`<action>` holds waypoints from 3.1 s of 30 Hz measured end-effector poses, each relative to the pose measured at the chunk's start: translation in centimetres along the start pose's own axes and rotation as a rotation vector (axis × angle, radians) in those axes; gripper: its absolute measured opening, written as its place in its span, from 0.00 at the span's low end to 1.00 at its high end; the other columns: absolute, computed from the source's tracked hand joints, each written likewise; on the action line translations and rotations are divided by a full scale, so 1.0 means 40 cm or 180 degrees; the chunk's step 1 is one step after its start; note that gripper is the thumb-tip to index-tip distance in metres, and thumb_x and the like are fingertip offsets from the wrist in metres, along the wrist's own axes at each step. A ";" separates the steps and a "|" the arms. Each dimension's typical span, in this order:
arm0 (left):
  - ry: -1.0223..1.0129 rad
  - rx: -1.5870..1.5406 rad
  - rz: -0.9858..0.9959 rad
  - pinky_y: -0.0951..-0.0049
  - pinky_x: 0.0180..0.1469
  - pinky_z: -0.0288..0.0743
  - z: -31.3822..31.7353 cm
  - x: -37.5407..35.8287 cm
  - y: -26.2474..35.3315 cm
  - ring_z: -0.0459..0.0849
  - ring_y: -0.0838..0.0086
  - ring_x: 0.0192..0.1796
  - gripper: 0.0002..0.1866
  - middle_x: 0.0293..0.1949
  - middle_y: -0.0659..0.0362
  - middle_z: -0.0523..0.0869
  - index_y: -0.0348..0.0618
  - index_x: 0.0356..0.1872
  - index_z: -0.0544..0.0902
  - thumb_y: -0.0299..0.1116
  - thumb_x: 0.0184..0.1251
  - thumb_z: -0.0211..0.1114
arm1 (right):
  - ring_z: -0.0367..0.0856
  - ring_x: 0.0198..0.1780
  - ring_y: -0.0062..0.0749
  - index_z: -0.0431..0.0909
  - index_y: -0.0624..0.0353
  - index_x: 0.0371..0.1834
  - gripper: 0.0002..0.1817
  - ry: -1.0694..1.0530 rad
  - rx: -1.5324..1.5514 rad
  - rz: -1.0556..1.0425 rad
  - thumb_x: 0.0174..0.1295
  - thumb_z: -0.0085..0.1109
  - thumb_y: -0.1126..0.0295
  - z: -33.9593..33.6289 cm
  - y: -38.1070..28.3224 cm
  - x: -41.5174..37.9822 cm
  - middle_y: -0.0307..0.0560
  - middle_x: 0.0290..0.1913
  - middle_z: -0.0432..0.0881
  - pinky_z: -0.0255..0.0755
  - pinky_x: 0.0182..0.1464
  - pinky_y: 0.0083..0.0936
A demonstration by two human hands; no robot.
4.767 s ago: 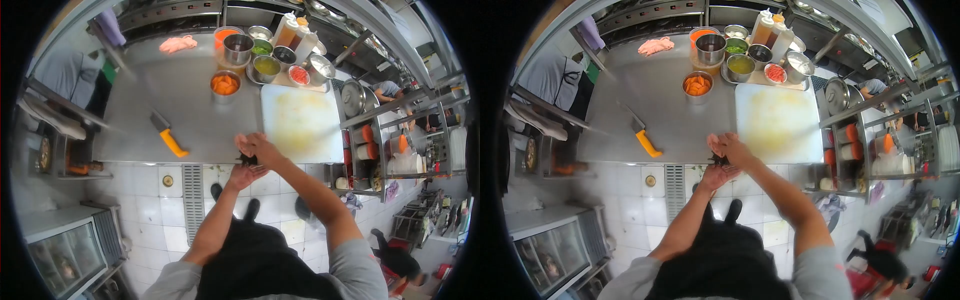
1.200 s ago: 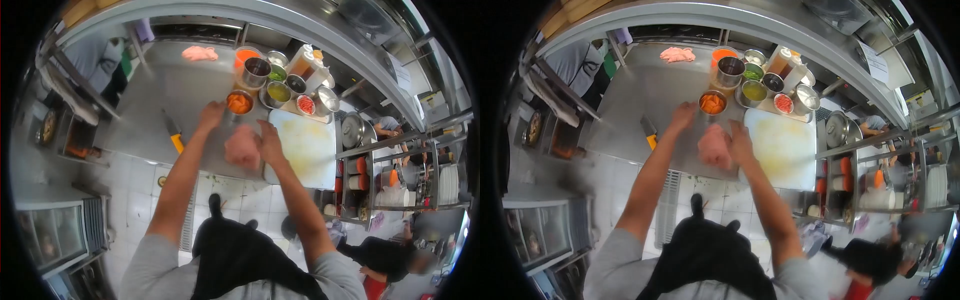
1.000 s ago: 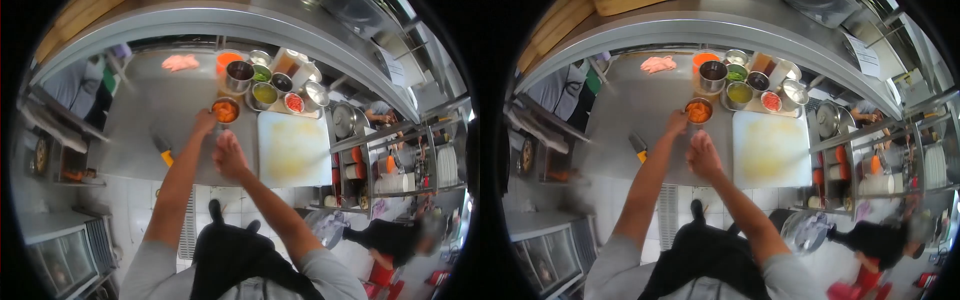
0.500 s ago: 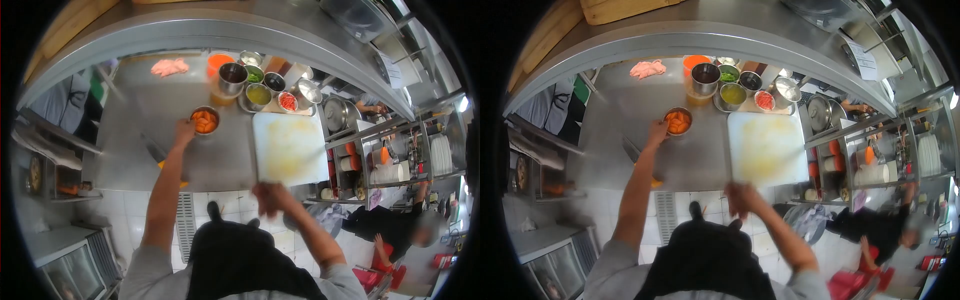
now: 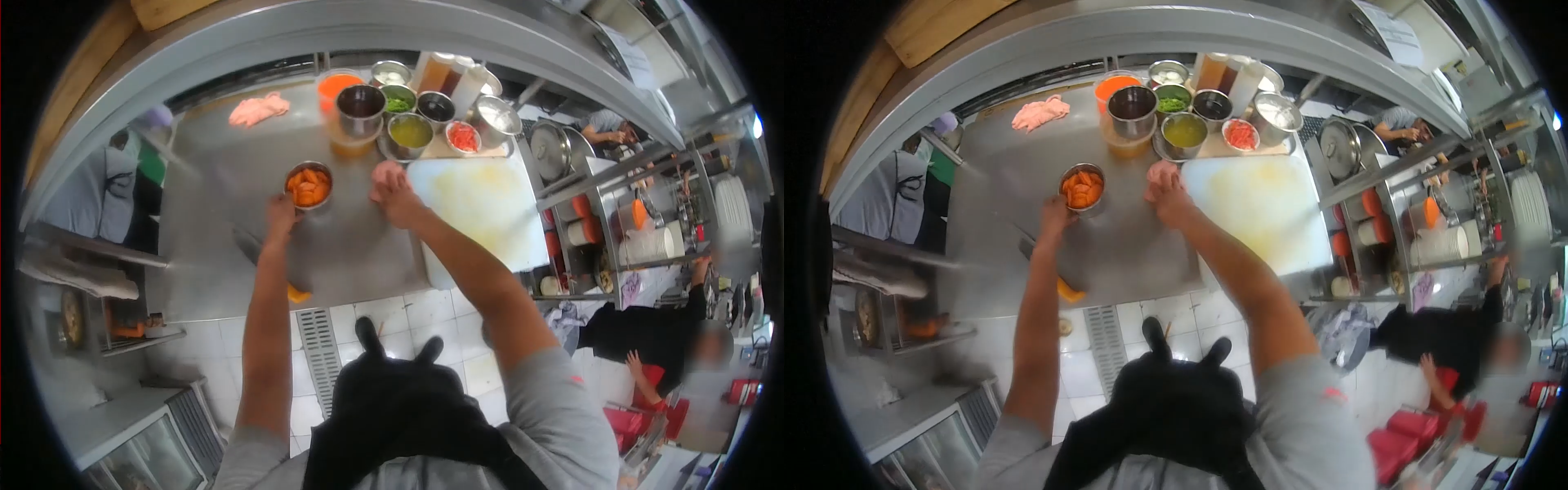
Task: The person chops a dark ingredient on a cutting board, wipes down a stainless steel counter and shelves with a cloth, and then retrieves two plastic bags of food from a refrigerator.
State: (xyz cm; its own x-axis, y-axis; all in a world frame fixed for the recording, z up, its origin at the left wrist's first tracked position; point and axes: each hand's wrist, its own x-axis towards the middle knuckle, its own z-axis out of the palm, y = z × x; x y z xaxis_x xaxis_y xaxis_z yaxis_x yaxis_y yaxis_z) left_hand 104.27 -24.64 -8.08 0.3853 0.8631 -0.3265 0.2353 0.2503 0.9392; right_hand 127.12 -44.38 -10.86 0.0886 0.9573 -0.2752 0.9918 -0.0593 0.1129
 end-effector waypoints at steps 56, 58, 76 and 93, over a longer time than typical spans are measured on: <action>-0.1115 -0.0349 -0.0089 0.59 0.51 0.84 0.298 -0.080 0.017 0.79 0.69 0.44 0.11 0.42 0.55 0.78 0.36 0.44 0.76 0.35 0.73 0.56 | 0.82 0.29 0.31 0.84 0.61 0.35 0.09 -0.1025 0.5004 0.0606 0.56 0.53 0.76 -0.261 -0.032 -0.617 0.44 0.39 0.86 0.77 0.35 0.30; -0.0944 -0.0630 -0.0328 0.59 0.54 0.82 0.279 -0.100 0.001 0.79 0.69 0.48 0.12 0.44 0.55 0.78 0.37 0.46 0.76 0.36 0.74 0.57 | 0.81 0.23 0.33 0.80 0.60 0.31 0.07 0.1187 0.5635 0.0200 0.57 0.51 0.78 -0.171 0.015 -0.639 0.46 0.38 0.86 0.76 0.32 0.28; 0.0113 0.2888 0.2556 0.53 0.74 0.58 0.246 -0.425 -0.229 0.65 0.48 0.73 0.22 0.73 0.43 0.67 0.31 0.62 0.74 0.31 0.70 0.61 | 0.80 0.36 0.36 0.81 0.62 0.39 0.10 0.3085 0.1299 0.3584 0.57 0.52 0.81 0.333 0.413 -1.317 0.46 0.30 0.81 0.72 0.41 0.24; 0.0891 0.3109 0.2148 0.48 0.71 0.58 0.328 -0.467 -0.238 0.66 0.46 0.71 0.24 0.70 0.41 0.69 0.33 0.62 0.74 0.38 0.70 0.60 | 0.82 0.49 0.45 0.84 0.57 0.48 0.16 0.1509 0.1261 0.1588 0.55 0.57 0.72 0.214 0.461 -0.403 0.55 0.44 0.84 0.75 0.50 0.44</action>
State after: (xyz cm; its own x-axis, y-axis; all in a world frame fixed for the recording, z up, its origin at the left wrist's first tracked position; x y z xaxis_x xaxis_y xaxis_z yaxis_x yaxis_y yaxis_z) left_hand 106.53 -48.89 -12.31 0.5122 0.7872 0.3434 0.6807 -0.6159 0.3966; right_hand 144.75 -63.33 -12.52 0.5708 0.8044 0.1643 0.8122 -0.5238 -0.2568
